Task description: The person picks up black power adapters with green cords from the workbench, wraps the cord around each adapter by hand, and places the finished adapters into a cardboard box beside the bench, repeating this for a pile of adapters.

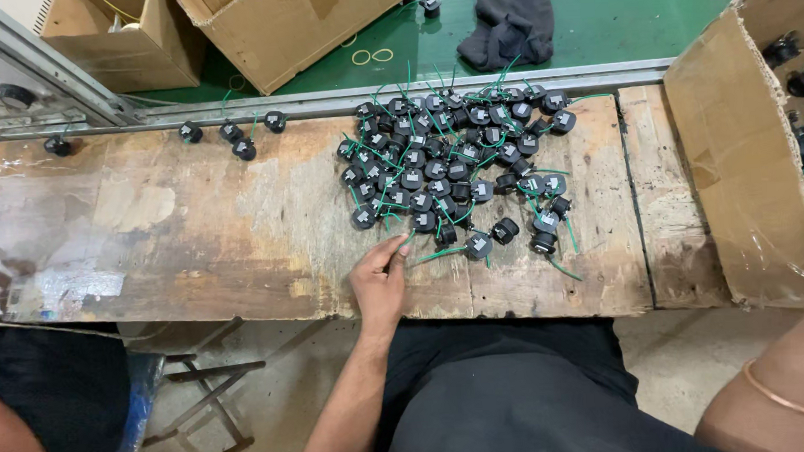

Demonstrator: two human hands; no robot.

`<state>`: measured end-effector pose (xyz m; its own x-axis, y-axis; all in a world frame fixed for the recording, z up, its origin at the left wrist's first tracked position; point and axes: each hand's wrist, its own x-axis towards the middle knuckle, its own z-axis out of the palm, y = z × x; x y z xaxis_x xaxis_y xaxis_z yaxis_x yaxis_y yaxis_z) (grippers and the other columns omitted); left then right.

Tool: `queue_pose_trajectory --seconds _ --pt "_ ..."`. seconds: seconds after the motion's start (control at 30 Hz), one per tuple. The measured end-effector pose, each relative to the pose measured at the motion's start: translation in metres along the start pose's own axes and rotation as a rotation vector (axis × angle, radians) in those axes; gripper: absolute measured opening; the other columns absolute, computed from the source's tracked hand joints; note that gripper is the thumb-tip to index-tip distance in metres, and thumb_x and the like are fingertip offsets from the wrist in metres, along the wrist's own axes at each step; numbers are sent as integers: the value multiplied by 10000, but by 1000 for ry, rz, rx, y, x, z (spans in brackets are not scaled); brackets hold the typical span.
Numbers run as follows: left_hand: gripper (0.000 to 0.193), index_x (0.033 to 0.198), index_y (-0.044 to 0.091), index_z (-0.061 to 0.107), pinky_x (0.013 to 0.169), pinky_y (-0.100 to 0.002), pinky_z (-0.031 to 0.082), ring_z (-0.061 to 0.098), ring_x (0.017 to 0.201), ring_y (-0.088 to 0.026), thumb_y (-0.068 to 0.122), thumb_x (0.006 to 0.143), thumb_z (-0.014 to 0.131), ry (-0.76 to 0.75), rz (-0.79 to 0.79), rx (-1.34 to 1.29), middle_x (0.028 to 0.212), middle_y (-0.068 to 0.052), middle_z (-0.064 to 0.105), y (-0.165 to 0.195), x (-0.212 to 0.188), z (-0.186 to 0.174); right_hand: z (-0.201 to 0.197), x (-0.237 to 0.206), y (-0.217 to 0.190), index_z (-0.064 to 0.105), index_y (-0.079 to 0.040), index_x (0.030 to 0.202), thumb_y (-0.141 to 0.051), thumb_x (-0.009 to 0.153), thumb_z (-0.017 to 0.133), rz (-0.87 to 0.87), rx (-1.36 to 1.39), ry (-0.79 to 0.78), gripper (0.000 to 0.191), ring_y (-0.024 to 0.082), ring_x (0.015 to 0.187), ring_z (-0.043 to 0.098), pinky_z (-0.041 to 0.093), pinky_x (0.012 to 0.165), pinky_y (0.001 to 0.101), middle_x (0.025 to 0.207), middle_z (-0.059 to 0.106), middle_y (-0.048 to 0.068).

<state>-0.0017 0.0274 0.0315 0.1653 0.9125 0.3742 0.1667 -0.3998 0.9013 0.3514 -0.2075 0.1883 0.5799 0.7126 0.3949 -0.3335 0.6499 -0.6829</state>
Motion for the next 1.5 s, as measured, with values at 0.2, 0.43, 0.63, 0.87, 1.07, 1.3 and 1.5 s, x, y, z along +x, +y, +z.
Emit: queue_pose_trajectory --seconds 0.2,0.43,0.63,0.87,1.07,1.3,1.5 --pt "143 1087 18 754 740 -239 513 628 802 -76 31 981 659 151 -180 -68 901 -31 743 -6 -1 4 14 43 10 551 -74 1396 57 955 687 -65 -182 96 480 305 1076 665 610 884 442 1263 608 176" --pt "154 1180 8 629 936 -287 527 664 1005 -136 -14 1050 549 340 -32 -266 1096 -89 718 -10 -2 1 11 26 76 603 -73 1369 59 994 646 -103 -195 80 400 221 964 706 618 860 378 1143 692 131" --pt "223 1253 26 554 906 -347 585 695 970 -174 -45 1042 561 123 -57 -740 1054 -106 698 13 -36 14 27 -53 182 352 -136 1515 21 850 677 546 -438 -362 757 211 1003 711 619 854 376 1223 656 134" --pt "93 1049 24 694 874 -338 603 750 983 -231 -28 977 667 -187 244 -299 1066 -102 778 49 -32 45 40 -68 224 559 -32 1362 -55 916 764 556 -553 -661 491 167 914 664 571 828 332 1020 697 108" --pt "175 1033 60 710 1016 -397 555 723 1141 -297 6 875 763 -361 396 -166 1155 -103 766 57 -26 17 36 -83 231 646 -27 1216 -52 787 807 234 -959 -504 458 296 958 705 576 836 405 1057 727 136" --pt "286 786 57 606 850 -363 517 655 896 -226 16 736 885 -223 106 -197 865 -54 703 54 -45 30 55 -80 224 570 6 1208 -23 741 773 161 -1071 -759 510 428 1070 626 514 900 456 1135 644 200" --pt "193 858 33 624 818 -297 556 653 912 -163 -27 798 798 -113 142 -365 930 -63 667 38 -43 5 57 -74 211 644 -74 1145 -43 810 813 27 -763 -812 377 293 1134 712 561 1014 407 1133 721 97"
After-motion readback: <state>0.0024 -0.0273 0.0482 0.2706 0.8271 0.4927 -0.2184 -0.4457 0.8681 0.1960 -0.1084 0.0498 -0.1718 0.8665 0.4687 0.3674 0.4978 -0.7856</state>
